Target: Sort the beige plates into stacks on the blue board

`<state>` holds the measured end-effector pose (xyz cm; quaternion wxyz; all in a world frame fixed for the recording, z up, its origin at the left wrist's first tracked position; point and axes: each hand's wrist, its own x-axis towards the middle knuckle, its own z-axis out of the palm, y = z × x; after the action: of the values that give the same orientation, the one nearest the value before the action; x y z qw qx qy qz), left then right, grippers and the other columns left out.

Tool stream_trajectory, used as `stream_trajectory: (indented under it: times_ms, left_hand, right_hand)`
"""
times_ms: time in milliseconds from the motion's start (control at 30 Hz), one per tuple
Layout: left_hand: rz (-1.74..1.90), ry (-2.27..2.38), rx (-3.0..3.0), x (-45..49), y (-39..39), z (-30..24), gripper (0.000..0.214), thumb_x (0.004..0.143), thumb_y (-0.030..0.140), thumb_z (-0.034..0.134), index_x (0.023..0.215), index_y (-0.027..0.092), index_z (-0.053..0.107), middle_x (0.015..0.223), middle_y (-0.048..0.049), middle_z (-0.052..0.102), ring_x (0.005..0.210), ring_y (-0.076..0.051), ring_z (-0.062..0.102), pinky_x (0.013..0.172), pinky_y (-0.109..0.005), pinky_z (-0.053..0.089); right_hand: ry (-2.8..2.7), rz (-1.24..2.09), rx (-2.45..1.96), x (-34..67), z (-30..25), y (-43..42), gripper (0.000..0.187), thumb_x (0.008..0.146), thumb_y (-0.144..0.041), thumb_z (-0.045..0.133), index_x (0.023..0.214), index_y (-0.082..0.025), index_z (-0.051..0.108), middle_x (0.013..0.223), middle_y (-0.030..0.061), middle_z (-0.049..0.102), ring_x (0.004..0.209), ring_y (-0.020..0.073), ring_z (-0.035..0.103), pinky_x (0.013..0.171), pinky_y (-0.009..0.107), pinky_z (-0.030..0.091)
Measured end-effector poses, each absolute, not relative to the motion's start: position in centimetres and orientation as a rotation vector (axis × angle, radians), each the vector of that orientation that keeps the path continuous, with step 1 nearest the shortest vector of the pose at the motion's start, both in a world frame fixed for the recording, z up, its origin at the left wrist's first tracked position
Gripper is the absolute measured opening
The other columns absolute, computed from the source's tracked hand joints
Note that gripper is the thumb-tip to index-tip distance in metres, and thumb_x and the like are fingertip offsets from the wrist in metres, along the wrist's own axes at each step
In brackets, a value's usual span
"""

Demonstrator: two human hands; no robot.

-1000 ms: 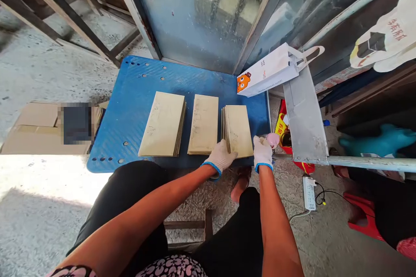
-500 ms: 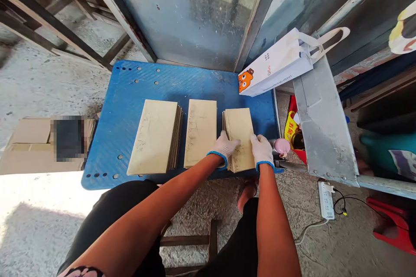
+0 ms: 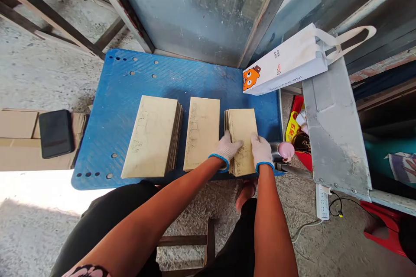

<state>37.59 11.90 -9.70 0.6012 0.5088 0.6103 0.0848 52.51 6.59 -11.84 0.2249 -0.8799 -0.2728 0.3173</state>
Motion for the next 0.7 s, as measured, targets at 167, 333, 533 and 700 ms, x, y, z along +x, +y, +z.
stream_trajectory:
  times_ms: [167, 333, 533, 700]
  left_hand:
    - [0.148, 1.422, 1.252, 37.5, 11.8, -9.9, 0.051, 0.077, 0.041, 0.063, 0.122, 0.021, 0.048, 0.124, -0.0138, 0.062, 0.111, -0.028, 0.062, 0.090, -0.033, 0.049]
    - [0.172, 1.396, 1.283, 37.2, 11.9, -9.8, 0.055, 0.077, 0.042, 0.062, 0.125, 0.017, 0.048, 0.122, -0.0154, 0.062, 0.111, -0.028, 0.061, 0.090, -0.032, 0.048]
    - [0.141, 1.396, 1.244, 37.1, 12.1, -9.4, 0.059, 0.077, 0.040, 0.062, 0.129, 0.018, 0.046, 0.126, -0.0151, 0.061, 0.112, -0.029, 0.061, 0.093, -0.034, 0.048]
    - [0.156, 1.387, 1.188, 37.4, 11.9, -9.2, 0.068, 0.077, 0.039, 0.060, 0.138, 0.016, 0.041, 0.135, -0.0173, 0.055, 0.119, -0.031, 0.057, 0.097, -0.036, 0.046]
  right_hand:
    - [-0.699, 0.834, -2.468, 52.2, -11.5, 6.8, 0.051, 0.080, -0.058, 0.050, 0.104, -0.020, 0.072, 0.075, 0.0031, 0.071, 0.069, 0.0209, 0.063, 0.059, 0.028, 0.048]
    - [-0.653, 0.806, -2.454, 51.5, -10.7, 6.9, 0.048, 0.079, -0.060, 0.052, 0.096, -0.019, 0.072, 0.075, 0.0034, 0.071, 0.065, 0.0198, 0.061, 0.053, 0.027, 0.045]
    - [-0.517, 0.869, -2.341, 50.5, -9.5, 7.4, 0.042, 0.075, -0.057, 0.060, 0.089, -0.019, 0.071, 0.076, 0.0028, 0.071, 0.063, 0.0184, 0.060, 0.051, 0.026, 0.045]
    - [-0.411, 0.909, -2.248, 49.9, -8.7, 7.7, 0.040, 0.070, -0.054, 0.066, 0.089, -0.019, 0.070, 0.077, 0.0029, 0.071, 0.067, 0.0193, 0.061, 0.053, 0.026, 0.046]
